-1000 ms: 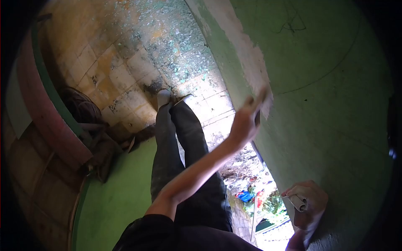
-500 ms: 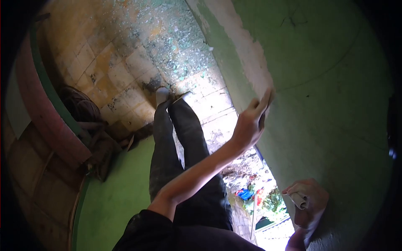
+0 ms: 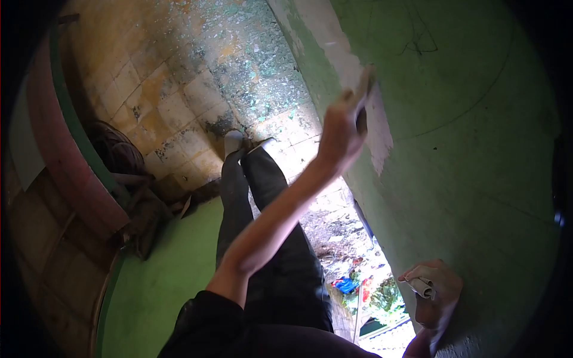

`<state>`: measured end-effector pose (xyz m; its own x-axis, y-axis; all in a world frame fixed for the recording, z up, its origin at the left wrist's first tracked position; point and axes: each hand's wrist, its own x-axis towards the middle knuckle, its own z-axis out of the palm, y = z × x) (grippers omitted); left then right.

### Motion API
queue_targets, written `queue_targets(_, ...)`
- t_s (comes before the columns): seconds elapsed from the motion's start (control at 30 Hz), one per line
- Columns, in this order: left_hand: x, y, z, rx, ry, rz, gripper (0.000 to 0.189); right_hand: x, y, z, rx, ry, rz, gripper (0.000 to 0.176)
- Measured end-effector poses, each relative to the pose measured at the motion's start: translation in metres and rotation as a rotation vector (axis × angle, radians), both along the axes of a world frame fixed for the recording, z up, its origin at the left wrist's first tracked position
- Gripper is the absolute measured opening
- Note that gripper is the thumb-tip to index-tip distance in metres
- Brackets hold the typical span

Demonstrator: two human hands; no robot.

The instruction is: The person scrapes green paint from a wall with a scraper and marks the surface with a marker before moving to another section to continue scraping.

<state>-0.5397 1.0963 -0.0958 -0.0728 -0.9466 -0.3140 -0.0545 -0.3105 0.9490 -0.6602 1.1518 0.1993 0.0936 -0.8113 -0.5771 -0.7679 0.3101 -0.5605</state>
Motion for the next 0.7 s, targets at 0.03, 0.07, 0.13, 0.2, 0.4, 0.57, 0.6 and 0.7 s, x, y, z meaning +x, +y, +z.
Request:
queue_targets(0.03,-0.004,0.012,0.014,-0.040,-0.012,-0.004,0.061,0.001,-0.002,0.000,0.015,-0.008,-0.009,0.026)
queue_targets(0.07,-0.008,0.024,0.029,-0.081,-0.024,-0.008,0.064,0.001,-0.005,0.001,0.035,-0.013,-0.011,0.026)
queue_targets(0.13,-0.008,0.026,0.042,-0.124,-0.021,0.047,0.065,0.002,-0.004,0.000,0.012,0.016,0.016,0.008)
queue_targets(0.2,0.004,-0.008,0.003,-0.207,-0.096,0.111,0.058,0.001,-0.003,-0.001,0.016,0.023,0.023,0.017)
queue_targets(0.4,-0.001,0.000,0.021,-0.387,-0.046,0.118,0.055,0.007,-0.006,-0.003,-0.021,0.011,0.013,0.018)
queue_targets(0.57,0.036,-0.049,0.020,-0.214,-0.157,-0.040,0.059,0.007,-0.007,-0.005,-0.064,-0.004,0.067,0.019)
queue_targets(0.6,0.033,-0.033,0.022,-0.277,-0.147,-0.045,0.058,0.008,-0.009,-0.006,-0.064,-0.010,0.063,0.019)
queue_targets(0.7,0.026,-0.042,0.008,-0.337,-0.131,0.053,0.064,0.009,-0.010,-0.004,-0.059,-0.009,0.066,0.019)
